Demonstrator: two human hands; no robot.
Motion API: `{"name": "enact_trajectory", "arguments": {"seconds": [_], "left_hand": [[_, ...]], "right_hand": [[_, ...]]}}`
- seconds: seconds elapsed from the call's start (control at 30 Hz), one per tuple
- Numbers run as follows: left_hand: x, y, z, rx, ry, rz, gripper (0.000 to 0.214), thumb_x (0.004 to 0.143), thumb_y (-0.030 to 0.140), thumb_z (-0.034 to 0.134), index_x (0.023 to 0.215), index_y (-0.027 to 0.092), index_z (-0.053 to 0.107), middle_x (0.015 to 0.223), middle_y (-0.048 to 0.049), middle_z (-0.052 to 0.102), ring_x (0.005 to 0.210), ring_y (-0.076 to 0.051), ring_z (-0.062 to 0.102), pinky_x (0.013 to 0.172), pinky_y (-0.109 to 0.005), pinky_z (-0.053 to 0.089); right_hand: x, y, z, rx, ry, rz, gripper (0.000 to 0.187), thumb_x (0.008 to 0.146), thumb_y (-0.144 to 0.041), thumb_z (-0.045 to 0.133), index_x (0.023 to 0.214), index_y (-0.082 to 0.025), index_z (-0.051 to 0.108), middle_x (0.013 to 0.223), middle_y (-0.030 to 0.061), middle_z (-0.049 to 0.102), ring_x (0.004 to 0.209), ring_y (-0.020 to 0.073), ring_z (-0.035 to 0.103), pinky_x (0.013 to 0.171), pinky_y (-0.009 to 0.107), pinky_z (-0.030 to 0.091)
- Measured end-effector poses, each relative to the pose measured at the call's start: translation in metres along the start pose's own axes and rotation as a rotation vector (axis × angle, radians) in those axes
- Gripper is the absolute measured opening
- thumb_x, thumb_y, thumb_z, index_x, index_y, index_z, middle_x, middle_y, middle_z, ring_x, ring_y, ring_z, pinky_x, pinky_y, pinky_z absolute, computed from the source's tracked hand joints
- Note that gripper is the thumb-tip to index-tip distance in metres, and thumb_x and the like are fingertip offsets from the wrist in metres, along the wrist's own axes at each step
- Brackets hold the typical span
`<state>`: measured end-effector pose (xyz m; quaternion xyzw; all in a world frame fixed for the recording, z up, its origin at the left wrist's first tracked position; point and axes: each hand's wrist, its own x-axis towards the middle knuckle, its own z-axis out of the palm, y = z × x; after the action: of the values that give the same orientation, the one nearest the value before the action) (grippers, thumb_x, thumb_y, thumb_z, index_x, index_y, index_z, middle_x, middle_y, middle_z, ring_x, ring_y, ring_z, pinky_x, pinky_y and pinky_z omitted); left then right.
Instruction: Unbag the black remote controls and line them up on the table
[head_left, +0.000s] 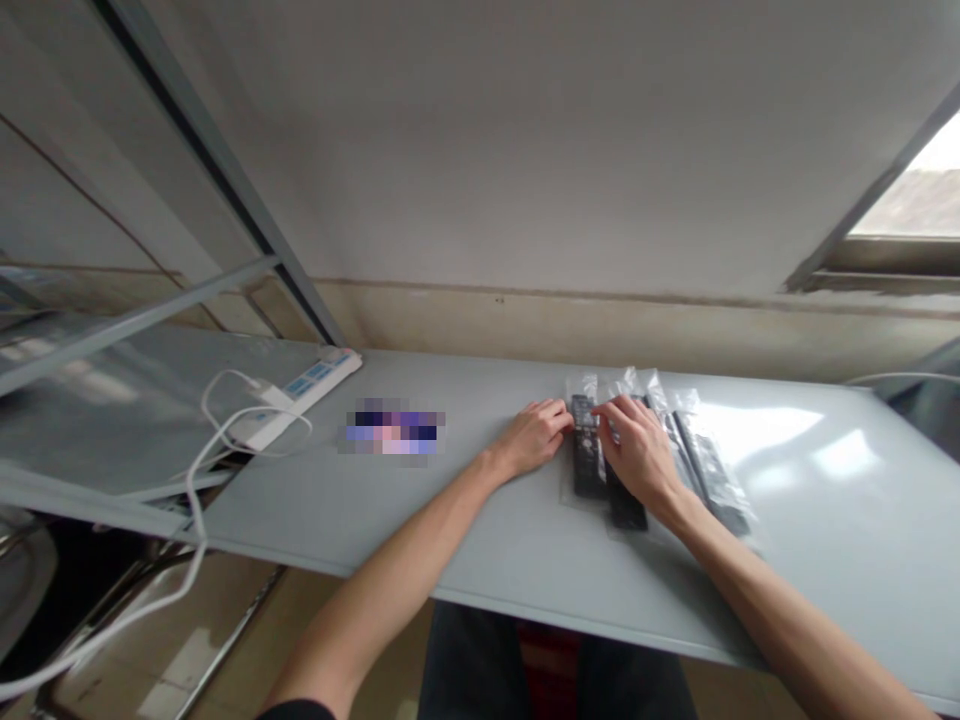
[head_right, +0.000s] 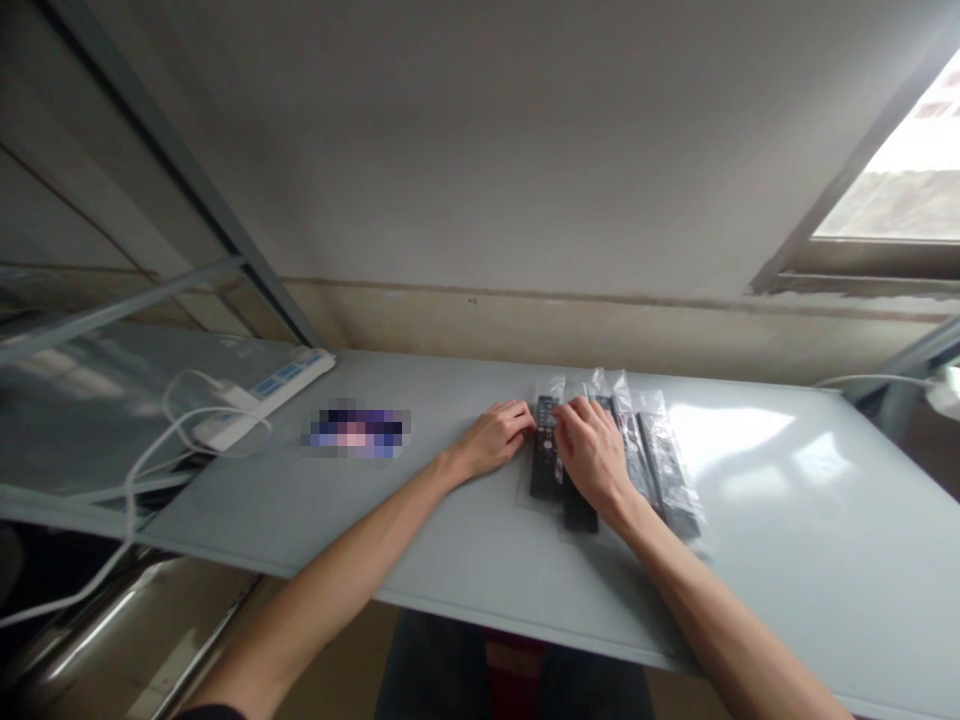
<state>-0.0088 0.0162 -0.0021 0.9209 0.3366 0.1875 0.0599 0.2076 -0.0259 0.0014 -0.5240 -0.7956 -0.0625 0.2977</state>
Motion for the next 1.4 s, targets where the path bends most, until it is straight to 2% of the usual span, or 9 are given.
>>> {"name": "enact_trajectory", "arguments": {"seconds": [0.13, 0.37, 0.6, 0.7, 0.9, 1.07, 1.17, 1.27, 1.4], "left_hand": [[0.0, 0.0, -0.001, -0.035, -0.001, 0.002, 0.024, 0.104, 0.011, 0.051, 0.109, 0.016, 0.073, 0.111, -0.0077, 0.068, 0.105, -0.021, 0.064, 0.097, -0.035, 0.051], [-0.001, 0.0, -0.003, -0.067, -0.002, -0.021, 0.027, 0.104, 0.015, 0.051, 0.118, 0.018, 0.075, 0.117, -0.0083, 0.069, 0.111, -0.022, 0.064, 0.103, -0.037, 0.05], [-0.001, 0.002, -0.002, -0.228, 0.037, 0.033, 0.045, 0.112, 0.027, 0.04, 0.156, 0.026, 0.047, 0.143, -0.0072, 0.065, 0.126, -0.019, 0.062, 0.113, -0.037, 0.046], [-0.001, 0.003, -0.001, -0.209, 0.025, 0.041, 0.041, 0.111, 0.032, 0.044, 0.15, 0.025, 0.054, 0.132, -0.0074, 0.067, 0.123, -0.021, 0.061, 0.112, -0.037, 0.046], [-0.001, 0.001, -0.005, -0.171, 0.008, 0.007, 0.026, 0.102, 0.018, 0.051, 0.125, 0.021, 0.064, 0.112, -0.0057, 0.068, 0.108, -0.022, 0.06, 0.102, -0.036, 0.048], [-0.001, 0.004, -0.003, -0.154, 0.063, -0.045, 0.021, 0.101, 0.037, 0.061, 0.115, 0.021, 0.061, 0.112, -0.0058, 0.07, 0.109, -0.025, 0.061, 0.101, -0.04, 0.048], [-0.001, 0.006, 0.0, -0.17, 0.054, -0.106, 0.025, 0.096, 0.037, 0.068, 0.113, 0.021, 0.059, 0.114, -0.0073, 0.071, 0.109, -0.027, 0.063, 0.1, -0.041, 0.049], [-0.001, 0.008, 0.002, -0.254, 0.055, -0.151, 0.018, 0.099, 0.028, 0.061, 0.115, 0.021, 0.057, 0.115, -0.0085, 0.071, 0.107, -0.026, 0.065, 0.099, -0.04, 0.05], [-0.001, 0.009, 0.005, -0.344, 0.117, -0.168, 0.021, 0.102, 0.021, 0.048, 0.122, 0.021, 0.056, 0.12, -0.0113, 0.07, 0.113, -0.027, 0.066, 0.103, -0.042, 0.05]], "right_hand": [[0.001, 0.006, -0.003, -0.066, -0.01, 0.048, 0.02, 0.101, -0.02, 0.052, 0.091, -0.022, 0.069, 0.086, 0.009, 0.07, 0.084, 0.0279, 0.061, 0.078, 0.039, 0.045], [0.001, 0.002, 0.0, -0.037, -0.069, -0.018, 0.023, 0.098, -0.015, 0.051, 0.088, -0.023, 0.07, 0.085, 0.0082, 0.073, 0.083, 0.0257, 0.065, 0.077, 0.036, 0.046], [0.0, -0.003, -0.001, -0.011, -0.1, 0.061, 0.024, 0.1, -0.018, 0.048, 0.095, -0.022, 0.071, 0.087, 0.0077, 0.078, 0.076, 0.0233, 0.071, 0.07, 0.032, 0.046], [0.0, -0.003, 0.002, 0.011, -0.134, -0.001, 0.022, 0.099, -0.016, 0.049, 0.097, -0.021, 0.07, 0.09, 0.008, 0.078, 0.082, 0.0238, 0.072, 0.078, 0.033, 0.048], [0.003, -0.002, 0.003, 0.077, -0.219, -0.051, 0.022, 0.1, -0.015, 0.047, 0.089, -0.021, 0.066, 0.081, 0.0062, 0.072, 0.081, 0.0232, 0.067, 0.08, 0.033, 0.048], [0.005, -0.004, -0.005, 0.117, -0.284, -0.013, 0.026, 0.104, -0.019, 0.044, 0.095, -0.02, 0.069, 0.077, 0.0059, 0.069, 0.077, 0.0228, 0.065, 0.074, 0.032, 0.045], [0.005, -0.004, -0.008, 0.089, -0.318, 0.026, 0.025, 0.103, -0.02, 0.045, 0.098, -0.02, 0.07, 0.074, 0.0051, 0.066, 0.071, 0.0217, 0.062, 0.069, 0.031, 0.041], [0.005, -0.003, -0.006, 0.071, -0.322, -0.004, 0.022, 0.1, -0.017, 0.047, 0.091, -0.02, 0.067, 0.069, 0.0032, 0.062, 0.067, 0.021, 0.059, 0.066, 0.031, 0.038], [0.005, -0.004, -0.004, 0.102, -0.29, -0.073, 0.023, 0.098, -0.011, 0.046, 0.087, -0.02, 0.063, 0.073, 0.0046, 0.064, 0.071, 0.0218, 0.059, 0.073, 0.032, 0.042]]}}
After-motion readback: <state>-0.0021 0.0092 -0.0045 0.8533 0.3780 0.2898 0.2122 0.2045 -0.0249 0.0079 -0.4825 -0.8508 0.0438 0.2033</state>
